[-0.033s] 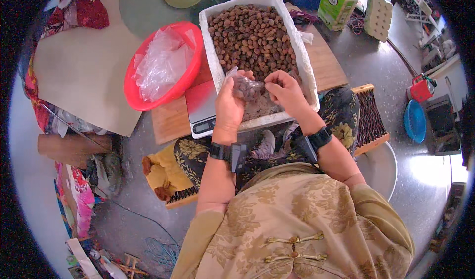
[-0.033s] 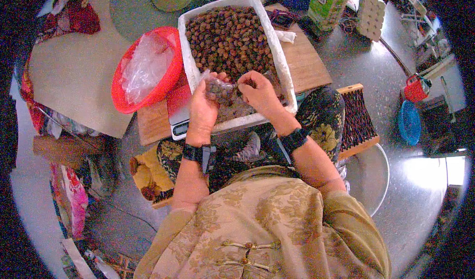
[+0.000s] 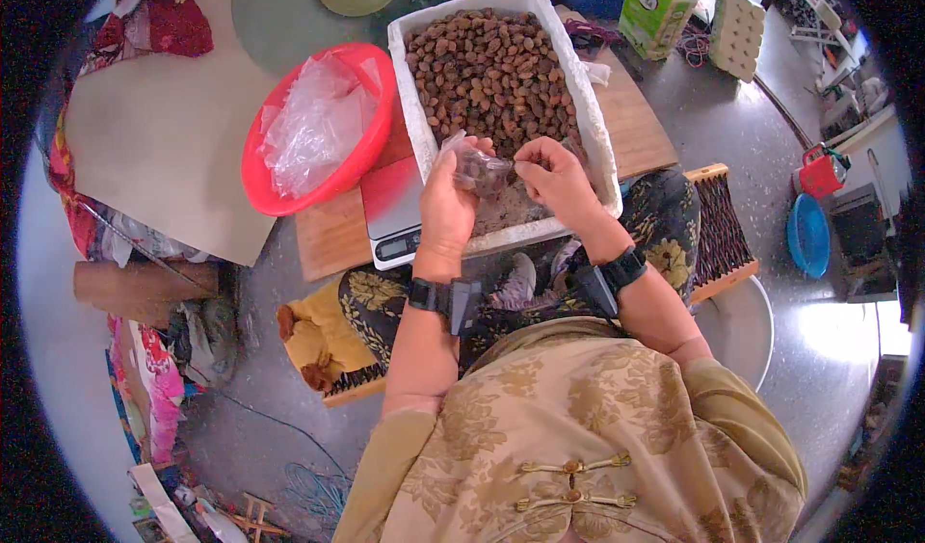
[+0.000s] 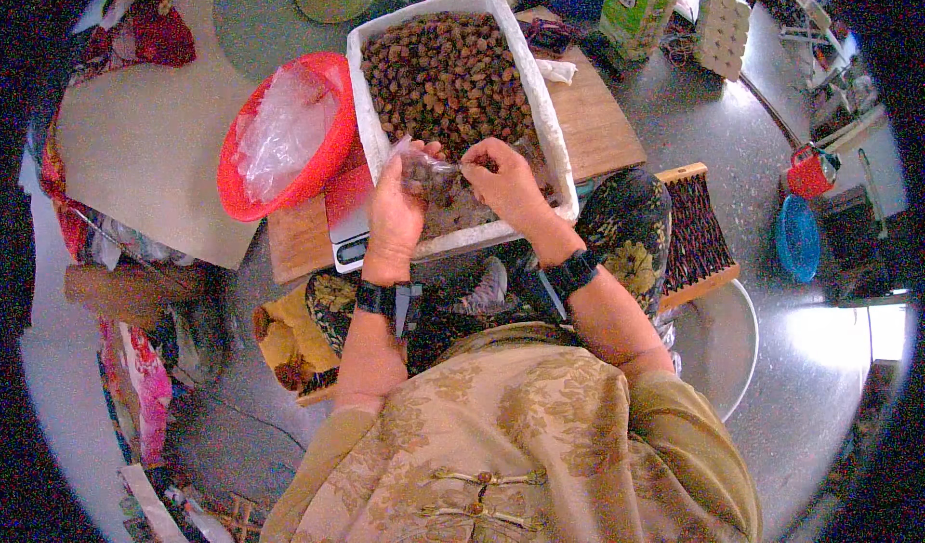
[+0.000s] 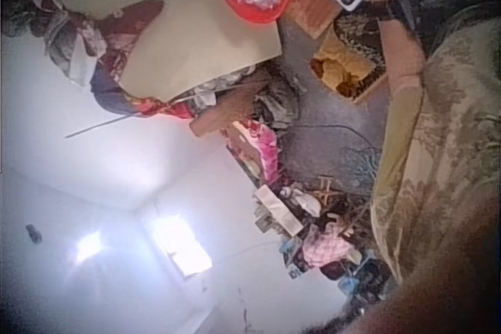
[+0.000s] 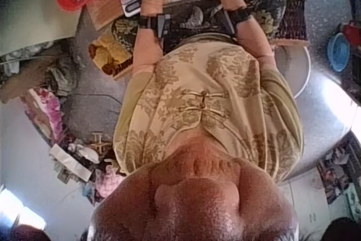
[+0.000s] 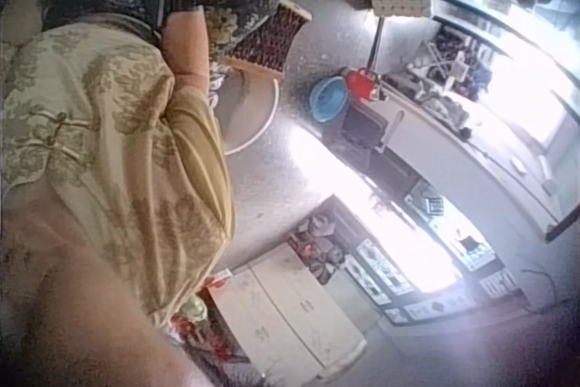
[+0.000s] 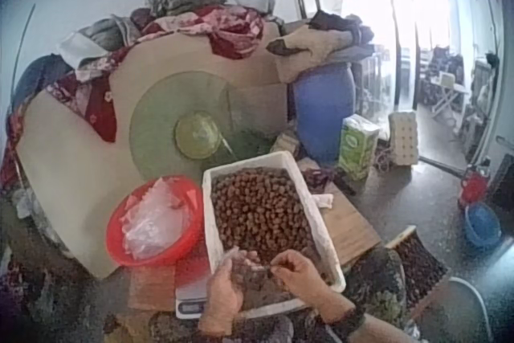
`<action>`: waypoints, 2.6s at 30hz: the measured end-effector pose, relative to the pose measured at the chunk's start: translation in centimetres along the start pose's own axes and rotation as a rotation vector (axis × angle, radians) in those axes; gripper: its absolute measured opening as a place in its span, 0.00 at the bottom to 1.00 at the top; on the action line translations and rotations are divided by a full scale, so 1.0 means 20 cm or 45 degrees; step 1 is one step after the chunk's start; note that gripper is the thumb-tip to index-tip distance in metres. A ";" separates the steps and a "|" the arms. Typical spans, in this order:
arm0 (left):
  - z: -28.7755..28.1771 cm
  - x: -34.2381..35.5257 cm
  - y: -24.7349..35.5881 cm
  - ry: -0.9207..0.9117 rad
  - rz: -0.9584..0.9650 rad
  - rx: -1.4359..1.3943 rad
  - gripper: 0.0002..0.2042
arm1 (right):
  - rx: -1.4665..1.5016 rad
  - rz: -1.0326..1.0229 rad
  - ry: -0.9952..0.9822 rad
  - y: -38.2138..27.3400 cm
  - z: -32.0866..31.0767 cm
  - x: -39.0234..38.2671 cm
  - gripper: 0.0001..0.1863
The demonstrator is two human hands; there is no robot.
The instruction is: The person is manually sorting and placing small dried fruits into small plastic bags, then weighing the bags on a digital scale.
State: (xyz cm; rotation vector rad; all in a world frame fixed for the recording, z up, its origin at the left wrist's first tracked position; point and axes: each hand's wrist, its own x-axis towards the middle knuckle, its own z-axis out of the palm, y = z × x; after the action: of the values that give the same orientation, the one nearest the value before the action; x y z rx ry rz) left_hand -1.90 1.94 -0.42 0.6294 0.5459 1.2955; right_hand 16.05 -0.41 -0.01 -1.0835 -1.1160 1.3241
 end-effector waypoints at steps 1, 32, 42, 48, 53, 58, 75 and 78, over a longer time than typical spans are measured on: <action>0.00 0.00 0.00 -0.016 0.024 0.082 0.19 | 0.000 -0.001 0.002 0.00 0.00 0.00 0.05; 0.11 -0.07 -0.04 -0.161 0.167 1.653 0.31 | -0.695 -0.661 0.032 -0.16 0.03 -0.07 0.11; 0.11 -0.07 -0.06 -0.144 0.352 1.686 0.28 | -1.272 -0.737 -0.115 -0.24 0.02 -0.12 0.07; 0.09 -0.07 -0.07 -0.170 0.218 1.645 0.29 | -1.317 -0.495 -0.026 -0.24 0.05 -0.14 0.11; 0.09 -0.07 -0.09 -0.165 0.415 1.661 0.24 | -1.350 -0.425 -0.021 -0.23 0.06 -0.14 0.11; 0.09 -0.07 -0.08 -0.169 0.288 1.660 0.24 | -1.341 -0.409 0.059 -0.22 0.08 -0.13 0.11; 0.06 -0.06 -0.03 -0.286 0.101 0.880 0.07 | 0.867 0.308 0.085 -0.17 -0.03 -0.08 0.09; 0.09 -0.06 0.00 -0.167 0.086 0.742 0.03 | 0.881 0.284 0.011 -0.08 -0.10 -0.05 0.09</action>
State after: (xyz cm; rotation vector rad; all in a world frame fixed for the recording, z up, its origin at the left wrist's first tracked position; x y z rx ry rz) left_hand -0.94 0.57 0.92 1.2140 0.8070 1.1447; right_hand 18.31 -1.36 1.24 -0.6988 -0.4598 1.7027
